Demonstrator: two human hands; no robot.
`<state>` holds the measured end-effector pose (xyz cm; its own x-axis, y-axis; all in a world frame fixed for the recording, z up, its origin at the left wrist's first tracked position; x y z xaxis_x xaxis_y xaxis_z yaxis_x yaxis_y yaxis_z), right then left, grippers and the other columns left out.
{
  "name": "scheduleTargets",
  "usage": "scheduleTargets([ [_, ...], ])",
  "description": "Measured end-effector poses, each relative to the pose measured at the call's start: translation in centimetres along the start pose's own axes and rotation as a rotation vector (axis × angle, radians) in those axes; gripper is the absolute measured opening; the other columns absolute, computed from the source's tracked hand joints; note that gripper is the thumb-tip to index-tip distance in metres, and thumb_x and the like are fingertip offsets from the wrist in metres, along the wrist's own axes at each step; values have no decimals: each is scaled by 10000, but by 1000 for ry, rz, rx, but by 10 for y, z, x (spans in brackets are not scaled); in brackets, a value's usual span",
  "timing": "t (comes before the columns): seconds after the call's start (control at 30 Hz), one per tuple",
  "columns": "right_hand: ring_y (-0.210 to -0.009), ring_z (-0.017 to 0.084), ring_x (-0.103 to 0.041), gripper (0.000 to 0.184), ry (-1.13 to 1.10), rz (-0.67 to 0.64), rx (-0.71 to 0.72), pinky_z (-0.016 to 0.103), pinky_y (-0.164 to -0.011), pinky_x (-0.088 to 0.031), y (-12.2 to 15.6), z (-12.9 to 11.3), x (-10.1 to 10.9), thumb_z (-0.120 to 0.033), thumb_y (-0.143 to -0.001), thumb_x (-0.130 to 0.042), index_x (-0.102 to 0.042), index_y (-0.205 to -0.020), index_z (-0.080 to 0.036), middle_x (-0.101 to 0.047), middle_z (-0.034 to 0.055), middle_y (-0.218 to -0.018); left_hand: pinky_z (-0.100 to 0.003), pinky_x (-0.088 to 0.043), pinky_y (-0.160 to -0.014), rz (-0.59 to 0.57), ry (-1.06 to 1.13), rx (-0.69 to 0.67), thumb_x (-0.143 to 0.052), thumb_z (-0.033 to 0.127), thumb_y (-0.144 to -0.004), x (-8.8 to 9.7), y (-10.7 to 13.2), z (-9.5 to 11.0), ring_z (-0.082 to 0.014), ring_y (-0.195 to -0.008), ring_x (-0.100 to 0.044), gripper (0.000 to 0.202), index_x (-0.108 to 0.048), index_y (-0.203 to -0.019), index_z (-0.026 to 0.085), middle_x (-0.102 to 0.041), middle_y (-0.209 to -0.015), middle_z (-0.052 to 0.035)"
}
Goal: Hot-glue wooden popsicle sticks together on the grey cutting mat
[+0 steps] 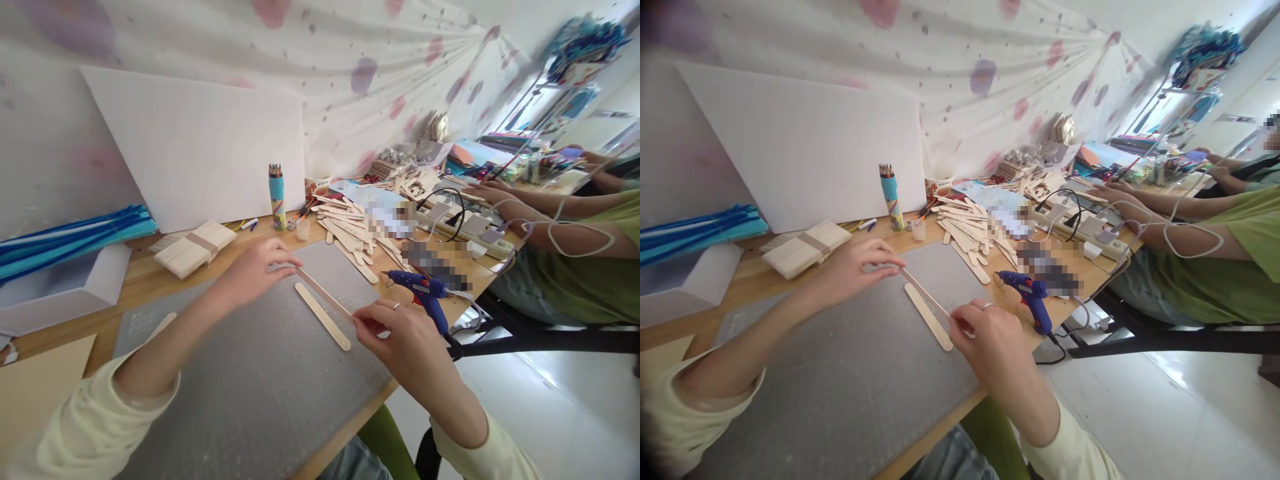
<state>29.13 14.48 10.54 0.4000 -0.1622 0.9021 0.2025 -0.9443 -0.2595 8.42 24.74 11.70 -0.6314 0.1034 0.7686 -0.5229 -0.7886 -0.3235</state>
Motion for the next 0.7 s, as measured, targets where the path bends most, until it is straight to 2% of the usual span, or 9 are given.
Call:
scheduleTargets([
  [0.1,-618,164,-677,146,-33,-4,-44,263,-591,-428,-1,0,-8,-155,-842,-619,-727,-753,-194,-718,-1,-688,-337,-434,-793,-110,-106,-104,-620,224,-850,-17,-5,-16,-234,-864,-630,169,-782,-824,267,-718,-869,-54],
  [0.27,-631,153,-672,148,-125,17,-59,253,-589,-453,7,4,-17,-200,-890,-604,-723,-801,-196,-702,-4,-717,-356,-409,-787,-114,-185,-166,-592,183,-884,-38,-9,-23,-236,-850,-624,189,-765,-832,238,-738,-860,-63],
  [0.47,-642,151,-666,139,-184,1,-58,253,-595,-476,23,3,-28,-185,-895,-607,-731,-838,-212,-699,-6,-743,-365,-372,-780,-69,-281,-240,-589,211,-923,-43,0,-24,-216,-853,-610,179,-748,-842,225,-726,-866,-45],
  [0.7,-622,159,-655,142,-146,8,-52,267,-578,-468,25,7,-32,-192,-900,-607,-724,-821,-207,-680,-2,-719,-355,-360,-779,-26,-338,-288,-596,250,-938,-49,7,-27,-190,-841,-616,167,-740,-856,225,-727,-866,-21],
])
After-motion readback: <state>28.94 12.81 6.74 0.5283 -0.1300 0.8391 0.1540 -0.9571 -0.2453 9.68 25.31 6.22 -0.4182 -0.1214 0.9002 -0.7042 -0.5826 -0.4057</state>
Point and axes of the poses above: each hand's wrist, its own y-axis away from the middle knuckle, its own x-axis out of the back of the hand, z = x × y, the point moved 5 cm from there along -y, towards the middle knuckle
